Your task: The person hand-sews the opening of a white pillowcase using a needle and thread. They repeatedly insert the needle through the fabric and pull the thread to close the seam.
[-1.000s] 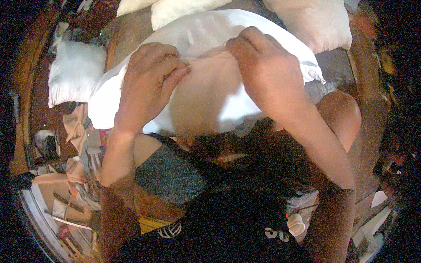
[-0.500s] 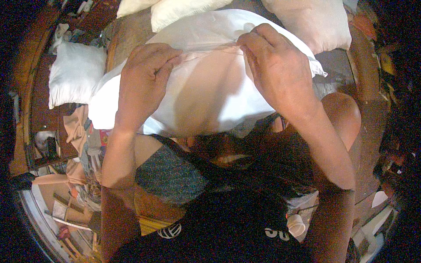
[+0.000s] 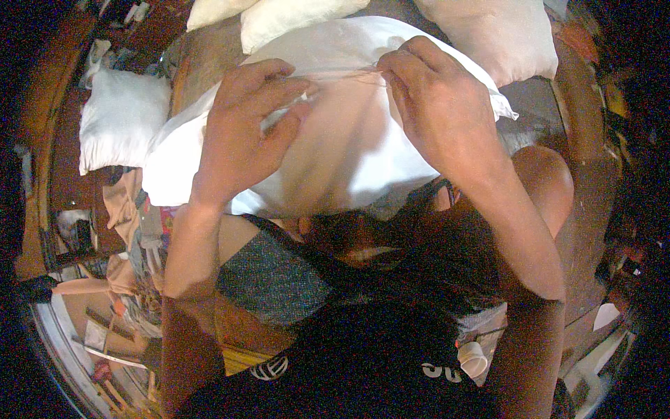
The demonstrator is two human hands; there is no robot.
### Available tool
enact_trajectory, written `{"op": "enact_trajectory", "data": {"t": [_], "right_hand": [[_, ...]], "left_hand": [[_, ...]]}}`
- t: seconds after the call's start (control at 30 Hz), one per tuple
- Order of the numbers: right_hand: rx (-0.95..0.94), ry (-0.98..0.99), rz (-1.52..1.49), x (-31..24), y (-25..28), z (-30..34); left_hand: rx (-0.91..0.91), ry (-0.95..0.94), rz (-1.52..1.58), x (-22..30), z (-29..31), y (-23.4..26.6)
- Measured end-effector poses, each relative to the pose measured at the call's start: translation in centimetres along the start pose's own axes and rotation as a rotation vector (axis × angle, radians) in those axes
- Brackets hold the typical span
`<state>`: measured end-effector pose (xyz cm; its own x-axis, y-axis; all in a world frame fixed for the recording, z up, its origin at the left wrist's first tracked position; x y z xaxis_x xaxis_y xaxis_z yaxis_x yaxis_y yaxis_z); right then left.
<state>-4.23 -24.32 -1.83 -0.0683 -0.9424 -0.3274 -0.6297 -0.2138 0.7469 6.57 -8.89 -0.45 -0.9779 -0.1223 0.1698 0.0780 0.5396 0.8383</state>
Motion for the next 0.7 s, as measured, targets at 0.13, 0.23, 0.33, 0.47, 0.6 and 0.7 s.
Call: {"op": "enact_trajectory", "data": {"t": [0.13,0.23,0.33,0.47,0.6,0.7], "right_hand": [[-0.029,-0.040,0.021,0.2,0.0,0.0],[-0.015,-0.027,0.024,0.2,0.0,0.0],[-0.012,0.000,0.033,0.1,0.1,0.1],[-0.040,-0.028,0.040,0.3,0.1,0.0],[-0.028,-0.018,0.049,0.5,0.0,0.0],[-0.044,-0.033,0.056,0.6,0.0,-0.1]], "left_hand": [[-0.031,-0.025,-0.043,0.0,0.4,-1.2],[-0.021,-0.031,-0.068,0.2,0.4,-1.2],[0.004,-0.032,-0.028,0.3,0.5,-0.8],[0.035,-0.032,0.028,0.5,0.5,-0.7],[0.018,-0.049,0.000,0.8,0.5,-1.3],[0.001,-0.050,-0.015,1.2,0.4,-1.5]]}}
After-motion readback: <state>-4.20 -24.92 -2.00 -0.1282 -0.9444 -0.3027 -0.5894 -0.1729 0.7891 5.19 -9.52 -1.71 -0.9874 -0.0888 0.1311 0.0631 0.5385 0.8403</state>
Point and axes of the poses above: each hand's wrist, its own z-axis away from the middle knuckle, its own y-axis out of the back of the hand, x = y × z, the point moved 9 cm from there along -z, towards the middle knuckle, and after that the axes turned 2 degrees about -y, right-handed, at the moved point
